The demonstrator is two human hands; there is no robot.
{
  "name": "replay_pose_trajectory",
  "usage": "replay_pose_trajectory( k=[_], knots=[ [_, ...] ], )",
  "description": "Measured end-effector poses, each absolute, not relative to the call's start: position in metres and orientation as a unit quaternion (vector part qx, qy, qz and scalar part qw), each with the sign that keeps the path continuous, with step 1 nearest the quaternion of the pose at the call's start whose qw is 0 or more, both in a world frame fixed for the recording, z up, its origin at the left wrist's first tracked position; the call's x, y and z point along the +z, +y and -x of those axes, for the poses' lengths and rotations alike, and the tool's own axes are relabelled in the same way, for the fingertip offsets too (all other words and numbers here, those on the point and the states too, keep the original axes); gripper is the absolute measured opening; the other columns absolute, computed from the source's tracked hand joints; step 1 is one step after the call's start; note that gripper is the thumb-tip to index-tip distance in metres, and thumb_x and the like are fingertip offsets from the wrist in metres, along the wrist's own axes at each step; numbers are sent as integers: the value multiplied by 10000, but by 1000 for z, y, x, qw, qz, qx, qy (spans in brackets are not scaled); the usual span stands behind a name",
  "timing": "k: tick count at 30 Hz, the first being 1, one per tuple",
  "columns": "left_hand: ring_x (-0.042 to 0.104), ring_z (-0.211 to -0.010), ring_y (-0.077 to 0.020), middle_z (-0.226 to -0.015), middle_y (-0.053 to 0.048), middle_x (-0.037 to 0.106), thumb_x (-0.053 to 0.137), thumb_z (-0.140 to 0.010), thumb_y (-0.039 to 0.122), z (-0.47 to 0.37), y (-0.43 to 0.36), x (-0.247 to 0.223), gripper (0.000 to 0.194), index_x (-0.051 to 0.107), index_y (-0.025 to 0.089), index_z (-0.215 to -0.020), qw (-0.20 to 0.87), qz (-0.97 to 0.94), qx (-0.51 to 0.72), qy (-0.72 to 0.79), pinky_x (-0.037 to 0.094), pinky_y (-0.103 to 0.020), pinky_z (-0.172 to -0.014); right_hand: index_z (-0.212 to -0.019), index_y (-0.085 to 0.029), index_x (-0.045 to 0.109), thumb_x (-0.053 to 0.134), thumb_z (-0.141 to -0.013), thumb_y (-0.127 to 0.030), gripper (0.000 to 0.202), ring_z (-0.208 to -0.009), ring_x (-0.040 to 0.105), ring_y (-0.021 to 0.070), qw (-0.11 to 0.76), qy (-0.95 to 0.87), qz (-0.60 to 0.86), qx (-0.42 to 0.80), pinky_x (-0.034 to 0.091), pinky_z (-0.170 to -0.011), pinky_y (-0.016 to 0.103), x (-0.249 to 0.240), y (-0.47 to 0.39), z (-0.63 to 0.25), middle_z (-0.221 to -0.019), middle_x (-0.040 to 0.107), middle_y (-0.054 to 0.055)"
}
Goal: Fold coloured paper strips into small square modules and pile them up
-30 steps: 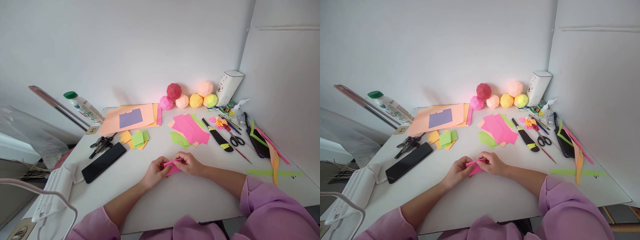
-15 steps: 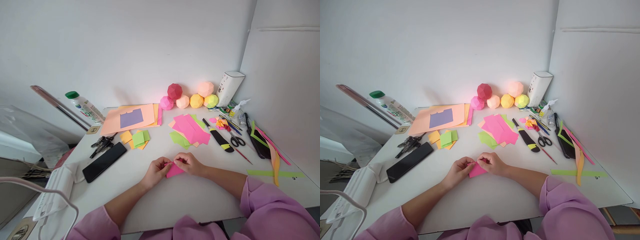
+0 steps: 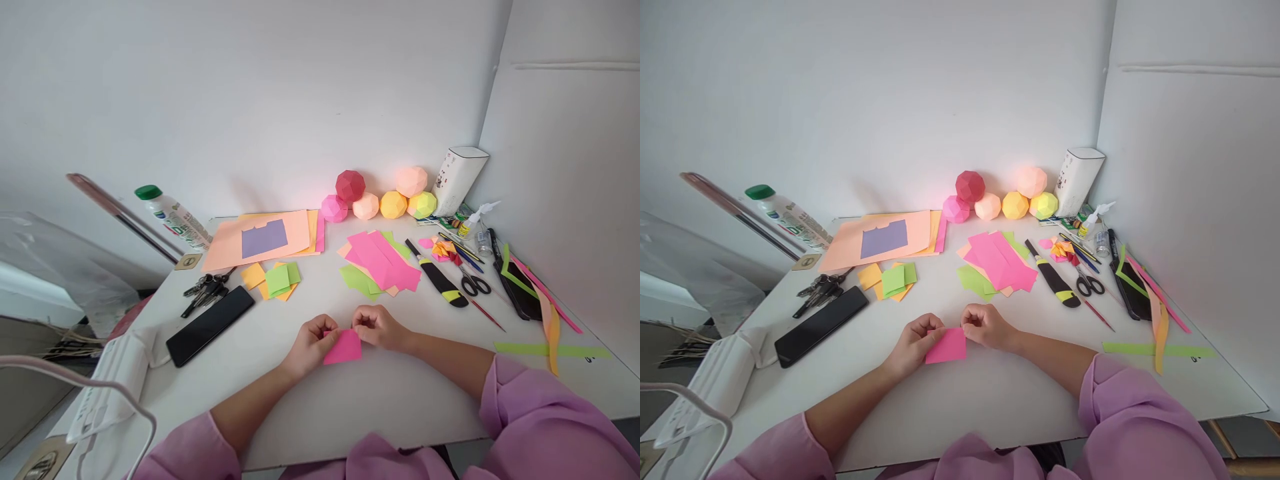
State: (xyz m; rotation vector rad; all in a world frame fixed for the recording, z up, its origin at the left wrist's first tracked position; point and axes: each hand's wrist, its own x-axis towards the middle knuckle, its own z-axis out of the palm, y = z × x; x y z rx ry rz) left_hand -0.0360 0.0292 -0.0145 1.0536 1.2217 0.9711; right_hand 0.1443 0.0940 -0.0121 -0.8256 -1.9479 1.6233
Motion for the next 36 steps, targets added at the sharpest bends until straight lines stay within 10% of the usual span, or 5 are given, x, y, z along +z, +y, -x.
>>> replay_pose_trajectory(
  k=[30,36],
  knots=[
    [422,-367,-69,-470,61,491,586,-754,390,42,35,-11,246,458,180,-732,637,-462,383,484,306,-177,-345,-716,-169,494,559,-785,-380,232,-549,436,89,265,-630,303,664,358,-527,226,-12,98,-147,-606,485,-35],
    [412,-331,-66,-460,75,477,540,-780,390,62,52,-4,242,409,199,-714,517,-282,621,517,271,-167,-316,-799,-169,507,470,-850,-389,229,-593,506,106,280,-627,282,670,406,-584,257,-11,96,-147,-646,581,5]
  ],
)
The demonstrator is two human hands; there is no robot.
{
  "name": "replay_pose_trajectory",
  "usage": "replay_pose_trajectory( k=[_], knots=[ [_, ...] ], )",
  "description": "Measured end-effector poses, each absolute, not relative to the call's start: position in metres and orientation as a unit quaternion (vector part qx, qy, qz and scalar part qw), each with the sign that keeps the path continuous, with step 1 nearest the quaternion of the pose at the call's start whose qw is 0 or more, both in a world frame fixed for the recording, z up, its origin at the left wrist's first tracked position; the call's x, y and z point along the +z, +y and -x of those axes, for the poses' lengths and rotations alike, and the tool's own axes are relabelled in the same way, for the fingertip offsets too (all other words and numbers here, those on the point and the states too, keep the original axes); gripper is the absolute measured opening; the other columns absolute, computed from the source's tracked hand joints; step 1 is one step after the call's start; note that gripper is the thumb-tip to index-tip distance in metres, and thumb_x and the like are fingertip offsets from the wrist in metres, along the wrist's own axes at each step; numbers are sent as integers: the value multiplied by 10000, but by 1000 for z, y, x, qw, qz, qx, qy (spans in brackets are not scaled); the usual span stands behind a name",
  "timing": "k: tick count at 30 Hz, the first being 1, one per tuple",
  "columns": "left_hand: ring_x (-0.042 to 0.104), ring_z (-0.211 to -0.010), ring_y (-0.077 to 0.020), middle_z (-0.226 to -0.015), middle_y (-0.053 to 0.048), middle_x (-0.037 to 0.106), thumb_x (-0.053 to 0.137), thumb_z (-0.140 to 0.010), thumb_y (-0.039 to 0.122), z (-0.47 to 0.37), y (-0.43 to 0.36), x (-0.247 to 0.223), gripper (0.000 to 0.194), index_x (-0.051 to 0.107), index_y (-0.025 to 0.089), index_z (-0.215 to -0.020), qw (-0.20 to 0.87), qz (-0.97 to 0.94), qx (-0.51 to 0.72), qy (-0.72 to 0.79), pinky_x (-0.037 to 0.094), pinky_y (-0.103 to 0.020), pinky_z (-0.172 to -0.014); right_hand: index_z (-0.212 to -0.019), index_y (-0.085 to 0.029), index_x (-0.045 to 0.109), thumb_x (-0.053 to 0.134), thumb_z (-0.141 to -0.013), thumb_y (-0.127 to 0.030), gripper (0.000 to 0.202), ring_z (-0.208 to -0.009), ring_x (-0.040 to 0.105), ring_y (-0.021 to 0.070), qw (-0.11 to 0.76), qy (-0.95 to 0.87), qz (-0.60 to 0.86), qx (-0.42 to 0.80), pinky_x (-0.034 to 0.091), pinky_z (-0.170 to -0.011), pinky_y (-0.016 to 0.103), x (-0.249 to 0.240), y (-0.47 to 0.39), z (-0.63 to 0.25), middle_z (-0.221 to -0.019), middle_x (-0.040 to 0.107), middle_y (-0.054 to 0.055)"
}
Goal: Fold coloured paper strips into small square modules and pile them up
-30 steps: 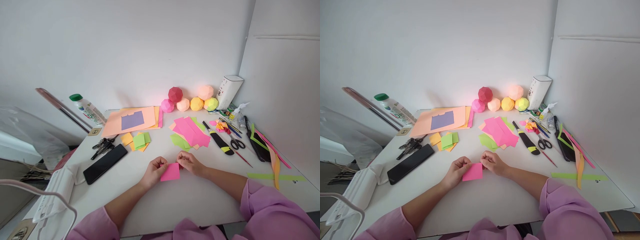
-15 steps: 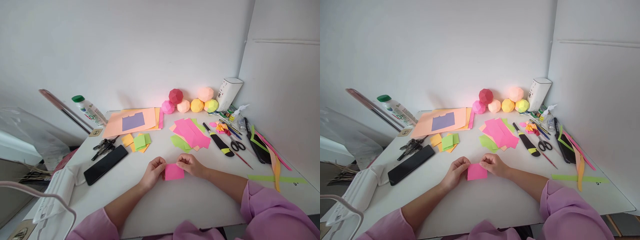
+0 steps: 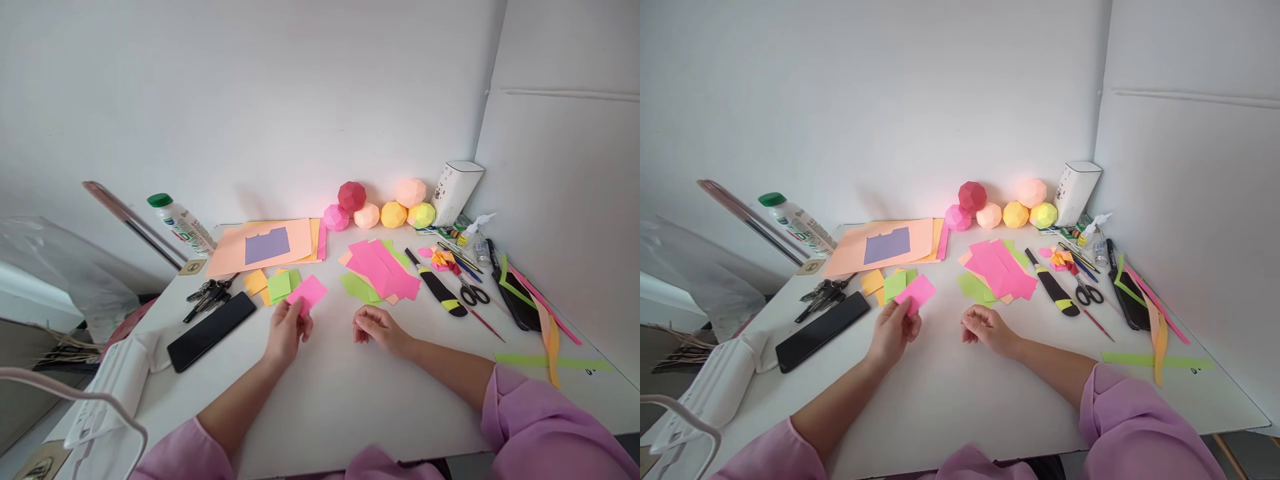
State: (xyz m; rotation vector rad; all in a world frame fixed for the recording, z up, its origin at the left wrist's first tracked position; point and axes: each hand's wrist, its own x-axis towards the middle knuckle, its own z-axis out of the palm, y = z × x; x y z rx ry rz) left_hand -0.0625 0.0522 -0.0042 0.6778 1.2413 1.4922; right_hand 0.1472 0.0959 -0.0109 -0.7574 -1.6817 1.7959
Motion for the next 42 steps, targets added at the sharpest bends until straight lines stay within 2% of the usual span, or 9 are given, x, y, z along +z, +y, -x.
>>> replay_pose_trajectory(
  k=[4,8,14,19,21,23,29,36,42],
  knots=[
    [551,-471,-90,-699,-26,600,534,-766,367,77,67,-6,225,465,156,-801,546,-175,645,505,408,-203,-404,-818,-167,525,472,-849,-394,235,-618,522,110,258,-640,296,661,411,-593,258,-13,96,-148,-659,584,7],
    [565,-473,-126,-683,-39,615,600,-713,252,69,62,-14,249,494,138,-908,587,-213,577,527,439,-246,-427,-797,-162,518,479,-840,-390,235,-620,527,111,255,-652,300,648,418,-589,255,-14,96,-148,-659,588,11],
    [516,-559,-119,-709,-16,579,490,-781,325,50,44,-18,192,575,178,-871,452,-575,378,568,427,-257,-529,-813,-168,522,453,-851,-349,198,-625,555,115,248,-717,297,581,462,-606,259,-16,92,-145,-677,600,14],
    [494,-611,-116,-832,-45,582,430,-816,256,51,41,-17,190,609,193,-820,325,-715,317,532,400,-241,-554,-795,-173,569,448,-820,-200,127,-860,574,188,325,-858,325,229,455,-785,350,-19,107,-149,-851,631,74],
    [481,-590,-109,-839,-45,581,422,-819,240,51,42,-18,187,602,192,-819,325,-720,309,530,391,-235,-531,-928,-147,584,455,-790,-159,190,-1146,440,275,316,-855,408,49,348,-940,450,-22,120,-153,-1140,556,146],
    [466,-566,-103,-837,-42,581,419,-818,228,52,42,-18,183,598,192,-816,324,-722,303,530,385,-232,-517,-1093,-79,534,452,-780,-165,336,-1228,349,329,251,-835,488,-39,309,-961,495,-27,132,-158,-1256,464,215],
    [474,-567,-111,-839,-45,583,427,-803,218,52,43,-20,185,611,196,-813,324,-722,312,525,389,-242,-522,-1159,-40,526,352,-859,-163,367,-1154,468,285,125,-838,525,-79,368,-935,408,-37,141,-162,-1180,558,207],
    [474,-559,-136,-798,-51,597,483,-776,279,51,44,-17,179,652,222,-762,357,-691,357,517,385,-257,-520,-1001,-75,624,379,-829,-121,303,-1059,535,288,130,-857,491,-84,430,-858,401,-32,139,-164,-1075,617,190],
    [483,-542,-129,-708,-39,597,506,-771,396,51,45,-16,241,634,192,-782,490,-560,408,529,386,-236,-478,-1018,-95,602,418,-748,-84,327,-995,557,278,148,-853,497,-64,447,-797,382,-29,140,-168,-990,645,165]
  ],
)
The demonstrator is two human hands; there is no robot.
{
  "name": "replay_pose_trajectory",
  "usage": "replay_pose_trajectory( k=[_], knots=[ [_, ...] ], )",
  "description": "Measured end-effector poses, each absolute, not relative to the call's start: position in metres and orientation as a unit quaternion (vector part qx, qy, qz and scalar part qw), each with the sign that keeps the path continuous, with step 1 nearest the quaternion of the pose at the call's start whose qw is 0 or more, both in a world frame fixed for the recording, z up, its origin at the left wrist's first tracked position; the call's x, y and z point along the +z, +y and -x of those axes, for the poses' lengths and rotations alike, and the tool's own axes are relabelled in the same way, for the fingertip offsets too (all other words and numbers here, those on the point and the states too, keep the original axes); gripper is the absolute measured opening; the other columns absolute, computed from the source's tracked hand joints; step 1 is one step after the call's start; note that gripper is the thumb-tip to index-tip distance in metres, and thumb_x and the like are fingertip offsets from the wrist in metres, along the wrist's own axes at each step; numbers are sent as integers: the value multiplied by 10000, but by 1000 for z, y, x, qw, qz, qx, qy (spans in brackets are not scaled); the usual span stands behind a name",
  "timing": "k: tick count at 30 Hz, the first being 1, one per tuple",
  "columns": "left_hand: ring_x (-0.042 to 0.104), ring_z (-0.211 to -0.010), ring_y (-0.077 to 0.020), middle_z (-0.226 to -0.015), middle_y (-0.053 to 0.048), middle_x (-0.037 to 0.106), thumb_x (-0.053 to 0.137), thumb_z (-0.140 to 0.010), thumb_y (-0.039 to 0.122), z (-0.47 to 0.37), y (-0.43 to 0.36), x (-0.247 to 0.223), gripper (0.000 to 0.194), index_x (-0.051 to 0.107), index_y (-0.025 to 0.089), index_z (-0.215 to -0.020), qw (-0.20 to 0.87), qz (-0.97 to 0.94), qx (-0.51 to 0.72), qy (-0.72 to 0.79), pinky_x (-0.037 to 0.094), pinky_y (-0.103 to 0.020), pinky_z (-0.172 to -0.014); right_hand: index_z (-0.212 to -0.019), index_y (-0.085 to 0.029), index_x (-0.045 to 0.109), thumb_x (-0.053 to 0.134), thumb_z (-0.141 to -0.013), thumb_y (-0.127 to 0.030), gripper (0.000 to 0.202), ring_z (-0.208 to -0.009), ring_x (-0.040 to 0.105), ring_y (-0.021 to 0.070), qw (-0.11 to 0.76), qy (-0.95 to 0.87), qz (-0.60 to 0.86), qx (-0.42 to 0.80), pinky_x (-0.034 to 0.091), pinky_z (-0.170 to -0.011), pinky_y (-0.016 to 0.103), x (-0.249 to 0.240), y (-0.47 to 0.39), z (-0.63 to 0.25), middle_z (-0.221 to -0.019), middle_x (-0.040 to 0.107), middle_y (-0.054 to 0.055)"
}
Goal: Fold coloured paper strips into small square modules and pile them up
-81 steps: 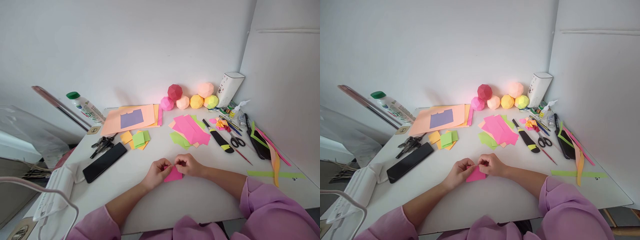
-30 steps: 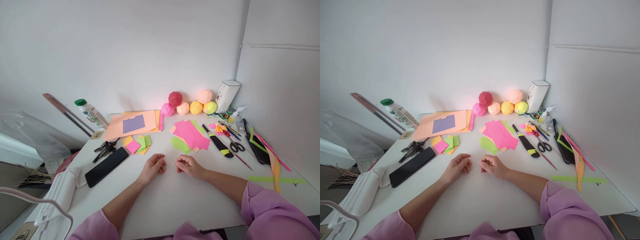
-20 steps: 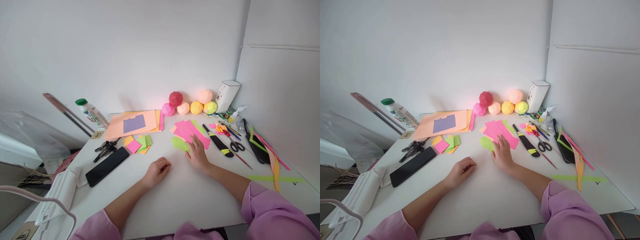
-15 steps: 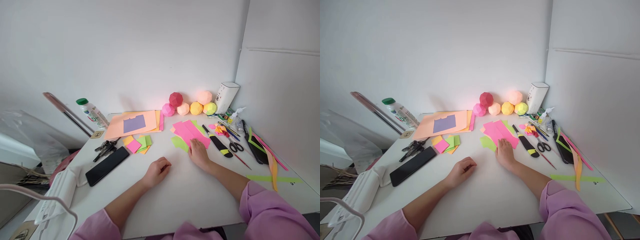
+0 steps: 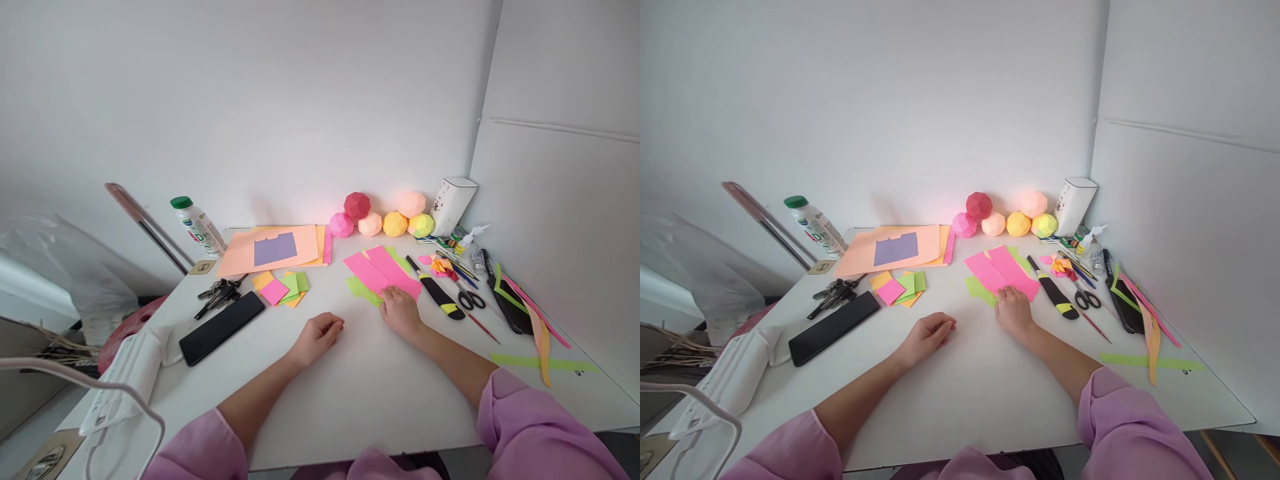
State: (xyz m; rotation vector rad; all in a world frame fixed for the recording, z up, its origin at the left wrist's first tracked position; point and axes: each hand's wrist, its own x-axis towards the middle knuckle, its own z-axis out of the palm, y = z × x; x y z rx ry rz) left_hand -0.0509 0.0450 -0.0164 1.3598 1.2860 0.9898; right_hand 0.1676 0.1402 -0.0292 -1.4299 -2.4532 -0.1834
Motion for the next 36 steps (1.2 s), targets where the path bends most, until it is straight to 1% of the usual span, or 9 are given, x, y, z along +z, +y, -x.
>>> replay_pose_trajectory(
  k=[6,11,15,20,22,25,29,32,36],
  knots=[
    [554,-591,-128,-802,-57,617,510,-771,444,50,48,-20,304,616,164,-824,546,-488,441,519,431,-234,-494,-1040,-101,572,414,-723,-82,354,-908,572,263,201,-837,509,-9,427,-767,361,-29,142,-170,-982,637,149],
    [568,-582,-127,-799,-56,614,527,-766,437,50,48,-18,296,611,156,-807,561,-465,454,513,444,-240,-496,-998,-126,569,389,-794,-165,275,-834,575,238,299,-785,537,72,421,-722,343,-28,151,-176,-963,625,131],
    [584,-578,-139,-780,-60,618,554,-751,433,51,48,-12,290,600,148,-780,579,-437,468,504,465,-260,-504,-857,-147,574,414,-837,-363,269,-664,547,187,388,-725,543,170,431,-605,295,-27,159,-183,-729,607,65],
    [632,-685,-188,-896,-120,646,558,-767,426,48,46,-8,312,595,129,-858,665,-396,467,428,510,-336,-624,-706,-160,528,406,-824,-518,395,-472,414,110,437,-684,498,307,385,-464,238,-25,155,-179,-511,430,-32],
    [642,-773,-216,-982,-156,640,553,-781,415,46,44,-9,335,583,119,-935,708,-372,462,383,504,-382,-723,-692,-157,532,412,-824,-516,401,-503,440,105,435,-682,473,349,413,-503,238,-23,149,-174,-538,447,-27],
    [626,-904,-243,-1099,-185,599,552,-792,403,42,42,-11,369,545,126,-1037,746,-312,474,348,457,-425,-852,-819,-153,581,451,-815,-491,362,-583,504,120,424,-684,441,399,448,-571,257,-15,134,-165,-626,530,-5],
    [565,-1049,-245,-1203,-129,543,493,-804,485,40,40,-8,397,520,201,-1081,761,-251,515,305,408,-430,-929,-824,-173,627,537,-796,-404,250,-677,548,162,404,-748,375,369,451,-623,290,-4,105,-154,-720,608,40],
    [539,-1075,-252,-1114,-111,592,450,-813,515,42,38,-1,416,542,201,-1071,751,-282,517,299,426,-408,-901,-814,-209,653,472,-847,-330,220,-683,552,171,306,-876,228,296,446,-668,320,-4,80,-146,-711,626,51],
    [595,-950,-243,-1013,-98,641,578,-769,388,44,36,3,377,544,204,-1096,732,-318,492,349,475,-359,-771,-783,-240,646,433,-869,-273,232,-738,538,185,225,-946,117,203,441,-666,332,-7,58,-139,-656,600,47]
  ],
)
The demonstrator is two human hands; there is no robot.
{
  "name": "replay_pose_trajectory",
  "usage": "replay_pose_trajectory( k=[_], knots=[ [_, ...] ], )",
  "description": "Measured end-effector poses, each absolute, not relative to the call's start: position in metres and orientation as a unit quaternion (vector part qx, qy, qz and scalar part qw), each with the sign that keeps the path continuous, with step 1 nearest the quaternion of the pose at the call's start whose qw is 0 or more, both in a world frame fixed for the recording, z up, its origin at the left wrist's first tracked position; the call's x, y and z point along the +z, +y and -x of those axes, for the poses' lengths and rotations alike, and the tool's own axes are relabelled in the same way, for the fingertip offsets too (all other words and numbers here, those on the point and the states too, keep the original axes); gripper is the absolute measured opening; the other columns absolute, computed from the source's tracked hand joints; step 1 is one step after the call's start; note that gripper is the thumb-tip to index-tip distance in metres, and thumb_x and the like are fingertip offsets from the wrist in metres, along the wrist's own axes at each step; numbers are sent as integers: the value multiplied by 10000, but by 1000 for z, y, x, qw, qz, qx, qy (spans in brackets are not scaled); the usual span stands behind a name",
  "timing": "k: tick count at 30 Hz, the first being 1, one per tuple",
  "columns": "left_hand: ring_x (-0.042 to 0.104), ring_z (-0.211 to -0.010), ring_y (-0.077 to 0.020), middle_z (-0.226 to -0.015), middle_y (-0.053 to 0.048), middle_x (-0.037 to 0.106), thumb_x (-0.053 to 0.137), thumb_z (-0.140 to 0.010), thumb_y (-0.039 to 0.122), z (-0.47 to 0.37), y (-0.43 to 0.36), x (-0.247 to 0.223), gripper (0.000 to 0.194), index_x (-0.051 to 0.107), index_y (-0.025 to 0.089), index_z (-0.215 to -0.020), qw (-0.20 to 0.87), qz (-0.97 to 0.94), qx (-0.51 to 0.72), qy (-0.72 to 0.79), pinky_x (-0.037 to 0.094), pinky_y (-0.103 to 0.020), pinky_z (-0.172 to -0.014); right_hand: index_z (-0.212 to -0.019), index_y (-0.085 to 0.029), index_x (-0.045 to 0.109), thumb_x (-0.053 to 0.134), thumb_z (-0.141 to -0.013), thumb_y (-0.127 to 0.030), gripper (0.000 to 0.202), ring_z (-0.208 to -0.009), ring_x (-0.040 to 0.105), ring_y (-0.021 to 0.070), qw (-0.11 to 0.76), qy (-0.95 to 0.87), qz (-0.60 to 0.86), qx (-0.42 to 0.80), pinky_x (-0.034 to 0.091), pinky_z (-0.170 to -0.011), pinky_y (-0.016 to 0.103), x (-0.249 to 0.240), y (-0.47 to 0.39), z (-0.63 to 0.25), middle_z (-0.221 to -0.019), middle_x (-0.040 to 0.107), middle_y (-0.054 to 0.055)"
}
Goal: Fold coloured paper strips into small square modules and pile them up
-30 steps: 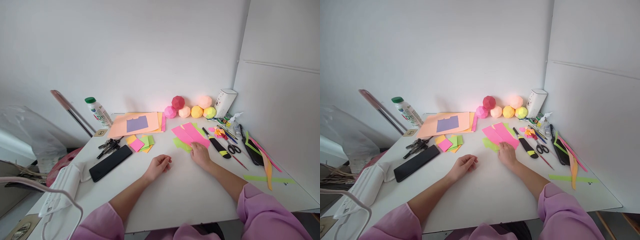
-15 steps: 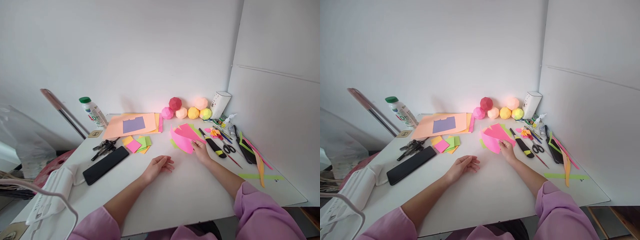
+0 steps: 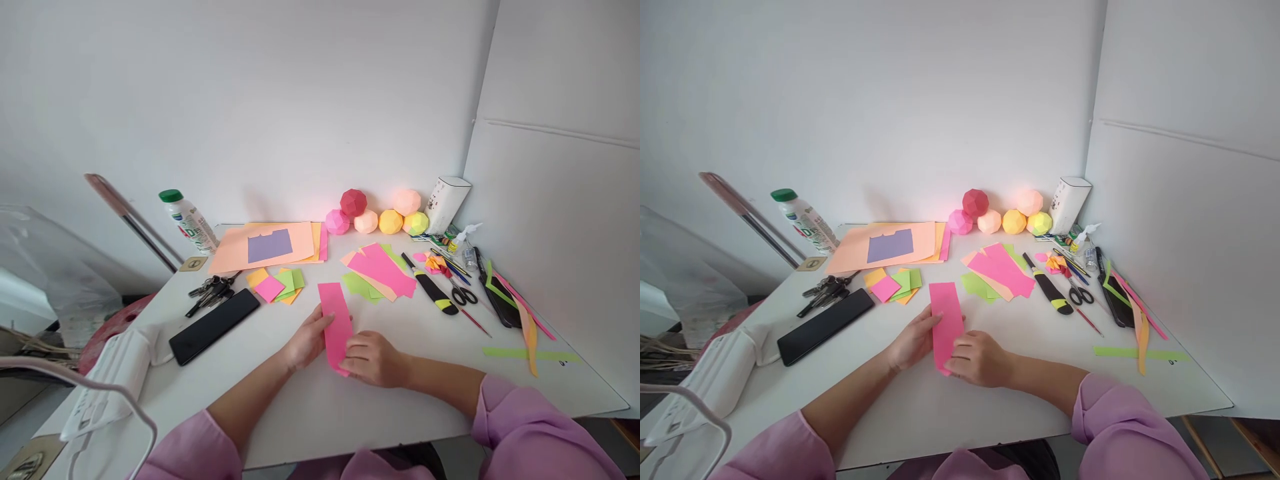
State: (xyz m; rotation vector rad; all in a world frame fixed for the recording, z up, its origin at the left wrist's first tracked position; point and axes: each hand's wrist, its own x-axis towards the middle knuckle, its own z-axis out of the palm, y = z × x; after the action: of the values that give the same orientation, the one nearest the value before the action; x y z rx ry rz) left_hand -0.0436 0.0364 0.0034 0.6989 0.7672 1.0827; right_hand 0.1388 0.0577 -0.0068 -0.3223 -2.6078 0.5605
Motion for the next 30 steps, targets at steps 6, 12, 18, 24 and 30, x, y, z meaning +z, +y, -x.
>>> replay_pose_trajectory(
  k=[6,12,18,24,30],
  knots=[
    [621,-667,-190,-739,-43,669,639,-701,256,43,33,1,252,645,180,-942,765,-381,370,364,472,-313,-640,-741,-202,604,493,-837,-258,157,-1078,434,250,351,-899,218,145,374,-906,462,4,64,-138,-1061,558,99],
    [627,-710,-221,-744,-72,665,532,-772,389,43,28,7,281,668,162,-864,834,-357,273,322,473,-347,-669,-716,-175,547,532,-823,-288,157,-873,553,181,341,-818,290,362,474,-749,323,-6,73,-139,-973,574,89],
    [589,-701,-161,-822,-55,640,624,-734,379,37,25,-1,288,625,174,-936,781,-400,307,369,434,-252,-609,-729,-179,540,605,-763,-309,150,-643,523,129,302,-753,351,467,431,-582,245,-11,74,-140,-704,576,9],
    [592,-748,-168,-924,-69,623,640,-731,332,35,27,-3,324,541,195,-1007,755,-373,363,399,440,-260,-625,-942,-173,548,480,-848,-348,210,-752,548,146,263,-739,322,530,433,-639,248,-9,81,-144,-858,603,40],
    [592,-806,-176,-946,-69,620,669,-712,273,38,31,-3,441,485,192,-1105,769,-350,381,374,452,-281,-678,-830,-153,561,466,-853,-366,235,-635,488,114,248,-738,323,539,392,-563,224,-12,87,-147,-718,557,16]
  ],
)
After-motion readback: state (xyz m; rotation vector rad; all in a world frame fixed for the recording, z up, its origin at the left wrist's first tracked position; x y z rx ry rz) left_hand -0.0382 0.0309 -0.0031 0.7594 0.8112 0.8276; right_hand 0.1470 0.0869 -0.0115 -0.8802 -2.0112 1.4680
